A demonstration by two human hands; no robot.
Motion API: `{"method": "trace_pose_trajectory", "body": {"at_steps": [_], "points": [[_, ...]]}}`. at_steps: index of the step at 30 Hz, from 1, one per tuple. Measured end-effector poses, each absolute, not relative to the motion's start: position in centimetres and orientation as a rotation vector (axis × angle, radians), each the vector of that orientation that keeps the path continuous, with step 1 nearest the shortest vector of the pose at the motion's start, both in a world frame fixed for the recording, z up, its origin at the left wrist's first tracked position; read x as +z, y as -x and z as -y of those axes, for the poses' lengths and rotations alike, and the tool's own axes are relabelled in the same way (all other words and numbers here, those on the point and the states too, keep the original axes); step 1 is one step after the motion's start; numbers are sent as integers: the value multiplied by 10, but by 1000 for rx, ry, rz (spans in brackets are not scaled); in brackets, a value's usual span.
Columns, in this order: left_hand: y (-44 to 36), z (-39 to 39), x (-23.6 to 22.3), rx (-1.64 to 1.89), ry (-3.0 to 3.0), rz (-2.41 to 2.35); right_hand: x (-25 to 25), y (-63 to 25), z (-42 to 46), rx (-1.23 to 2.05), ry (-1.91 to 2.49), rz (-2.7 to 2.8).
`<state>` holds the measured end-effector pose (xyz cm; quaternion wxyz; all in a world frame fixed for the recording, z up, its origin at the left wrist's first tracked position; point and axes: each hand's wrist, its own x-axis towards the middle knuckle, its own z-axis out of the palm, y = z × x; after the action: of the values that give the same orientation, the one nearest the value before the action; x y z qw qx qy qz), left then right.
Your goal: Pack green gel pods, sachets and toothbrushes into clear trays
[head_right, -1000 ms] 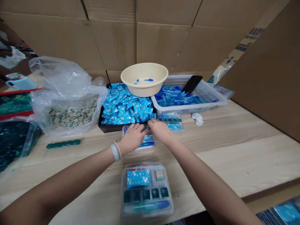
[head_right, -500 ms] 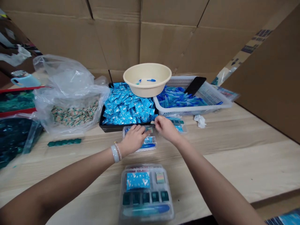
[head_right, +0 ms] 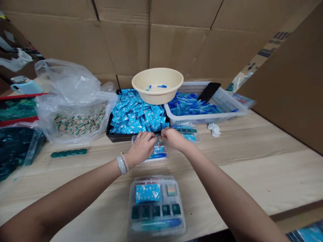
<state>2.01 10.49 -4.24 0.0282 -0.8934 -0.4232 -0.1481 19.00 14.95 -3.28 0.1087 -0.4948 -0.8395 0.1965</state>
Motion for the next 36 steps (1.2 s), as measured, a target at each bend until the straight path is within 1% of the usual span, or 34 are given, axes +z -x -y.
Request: {"method": "trace_pose_trajectory", "body": {"at_steps": [4,9,17,22,24,27,28,30,32,34,36], "points": [[-20,-105,-43,-469,2777,1300,-38,-194,-147,684,1507,2319],[-22,-107,-45,-504,2796,1298,-52,-201,-143,718,1411,2245],[-23,-108,-49,-562,2833,1334,-69,-191,-130,404,1411,2159],[-18,-90,-32,-698,2783,1355,-65,-191,-115,237,1460,2262],[13,-77,-27,-792,2730,1374,-56,-190,-113,111,1487,2260],[105,-47,-33,-816,2674,1556,-35,-164,-111,-8,1499,2171],[143,-34,-39,-722,2618,1728,-28,-145,-107,24,1484,2175],[216,-11,-56,-631,2468,1943,-19,-90,-92,196,1407,2273],[271,4,-76,-369,2286,2186,-24,-23,-74,456,1222,2491],[298,10,-89,-233,2299,2220,-40,42,-57,536,985,2695],[303,12,-89,-295,2484,2076,-60,90,-48,453,844,2833]]}}
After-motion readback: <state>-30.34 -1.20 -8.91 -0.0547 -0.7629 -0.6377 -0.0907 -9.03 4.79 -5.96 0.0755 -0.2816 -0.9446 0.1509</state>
